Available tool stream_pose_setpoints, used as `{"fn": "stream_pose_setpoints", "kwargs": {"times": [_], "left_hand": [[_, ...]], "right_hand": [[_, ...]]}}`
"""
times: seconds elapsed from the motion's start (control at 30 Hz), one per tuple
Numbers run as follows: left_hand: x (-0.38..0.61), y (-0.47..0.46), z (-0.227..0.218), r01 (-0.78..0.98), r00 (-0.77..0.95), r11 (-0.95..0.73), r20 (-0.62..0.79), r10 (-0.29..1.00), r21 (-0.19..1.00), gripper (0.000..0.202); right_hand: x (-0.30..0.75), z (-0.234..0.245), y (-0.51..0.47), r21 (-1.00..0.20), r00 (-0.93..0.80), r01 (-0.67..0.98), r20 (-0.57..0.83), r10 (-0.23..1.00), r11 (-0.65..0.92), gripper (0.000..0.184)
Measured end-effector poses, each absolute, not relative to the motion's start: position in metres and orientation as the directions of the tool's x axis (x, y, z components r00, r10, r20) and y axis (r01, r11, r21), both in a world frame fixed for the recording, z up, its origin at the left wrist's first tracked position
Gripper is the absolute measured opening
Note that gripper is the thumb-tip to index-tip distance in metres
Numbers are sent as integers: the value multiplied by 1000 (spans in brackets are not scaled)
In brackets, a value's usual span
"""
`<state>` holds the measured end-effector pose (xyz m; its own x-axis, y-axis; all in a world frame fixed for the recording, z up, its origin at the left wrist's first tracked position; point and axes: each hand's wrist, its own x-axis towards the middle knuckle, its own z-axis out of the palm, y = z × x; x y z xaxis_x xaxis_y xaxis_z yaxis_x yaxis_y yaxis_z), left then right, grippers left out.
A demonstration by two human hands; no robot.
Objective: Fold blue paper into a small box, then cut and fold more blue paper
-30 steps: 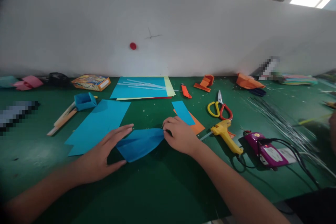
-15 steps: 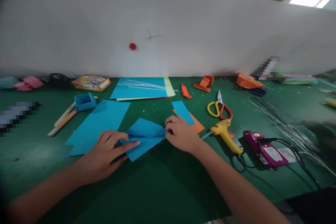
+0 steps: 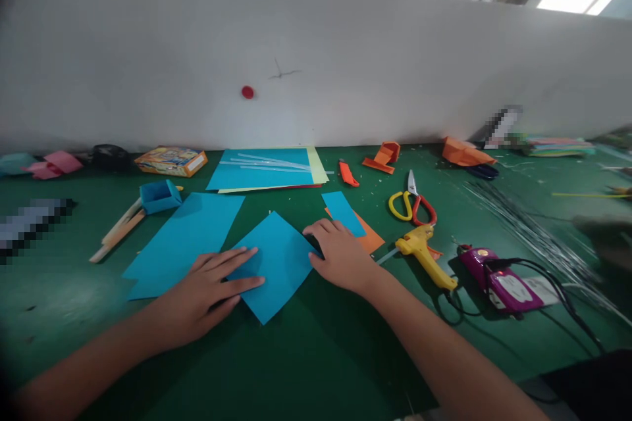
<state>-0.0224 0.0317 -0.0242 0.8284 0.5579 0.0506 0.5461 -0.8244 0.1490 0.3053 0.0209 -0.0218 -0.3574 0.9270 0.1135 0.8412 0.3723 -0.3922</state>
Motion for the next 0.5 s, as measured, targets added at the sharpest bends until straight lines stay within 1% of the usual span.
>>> {"fn": "stream_pose_setpoints", "kwargs": {"times": [0.07, 0.13, 0.2, 0.27, 0.37, 0.5], "left_hand": [[-23, 32, -25, 540, 827, -827, 83, 556, 155, 49], [-23, 32, -27, 528, 831, -834, 109, 546, 160, 49], [-23, 32, -27, 518, 835, -841, 118, 537, 159, 49], [-24, 33, -28, 521, 836, -840, 111, 538, 149, 50], [-24, 33, -27, 536, 828, -833, 104, 550, 136, 52], [-18, 31, -27, 557, 811, -816, 113, 575, 153, 50]], "right_hand": [[303, -23, 19, -384, -345, 848, 124, 930, 366, 59], [301, -23, 18, -353, -332, 862, 148, 932, 363, 67], [299, -21, 16, -313, -360, 862, 178, 916, 399, 62], [298, -18, 15, -294, -445, 821, 206, 871, 489, 50], [296, -11, 12, -320, -584, 710, 229, 779, 627, 40], [289, -6, 4, -382, -682, 617, 176, 710, 688, 37]]}}
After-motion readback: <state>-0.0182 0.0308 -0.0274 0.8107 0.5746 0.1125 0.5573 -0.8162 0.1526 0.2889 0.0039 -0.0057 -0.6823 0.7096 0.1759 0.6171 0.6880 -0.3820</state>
